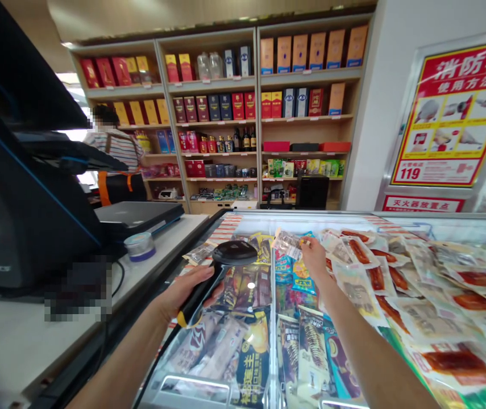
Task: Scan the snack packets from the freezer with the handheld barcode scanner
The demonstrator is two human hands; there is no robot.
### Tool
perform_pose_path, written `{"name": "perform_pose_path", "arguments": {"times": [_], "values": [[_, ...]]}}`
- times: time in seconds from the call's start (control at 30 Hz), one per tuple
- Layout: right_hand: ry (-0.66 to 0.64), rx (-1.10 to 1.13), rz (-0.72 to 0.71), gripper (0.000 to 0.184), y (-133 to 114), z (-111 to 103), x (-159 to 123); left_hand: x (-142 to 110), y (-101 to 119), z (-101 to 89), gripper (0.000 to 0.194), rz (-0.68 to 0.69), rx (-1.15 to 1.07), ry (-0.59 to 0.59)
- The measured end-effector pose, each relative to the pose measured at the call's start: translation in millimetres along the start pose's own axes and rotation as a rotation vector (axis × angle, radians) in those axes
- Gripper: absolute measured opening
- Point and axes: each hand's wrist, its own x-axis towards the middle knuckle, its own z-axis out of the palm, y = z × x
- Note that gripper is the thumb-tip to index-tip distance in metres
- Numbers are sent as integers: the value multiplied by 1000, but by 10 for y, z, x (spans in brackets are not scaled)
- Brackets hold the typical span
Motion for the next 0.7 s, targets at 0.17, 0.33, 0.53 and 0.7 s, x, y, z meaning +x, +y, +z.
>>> {"name": "perform_pose_path", "arguments": {"times": [0.17, 0.33, 0.53, 0.7], "values": [[-11, 41, 19, 31, -53, -13, -15, 6, 14, -12, 26, -24, -8, 29], [9, 83, 32, 30, -57, -9, 9, 32, -15, -7, 24, -14, 39, 32], [-1, 136, 48, 28, -22, 4, 45, 27, -13, 9, 26, -13, 20, 15], [-2, 158, 46, 25, -26, 8, 59, -13, 40, -16, 30, -25, -8, 9]]}}
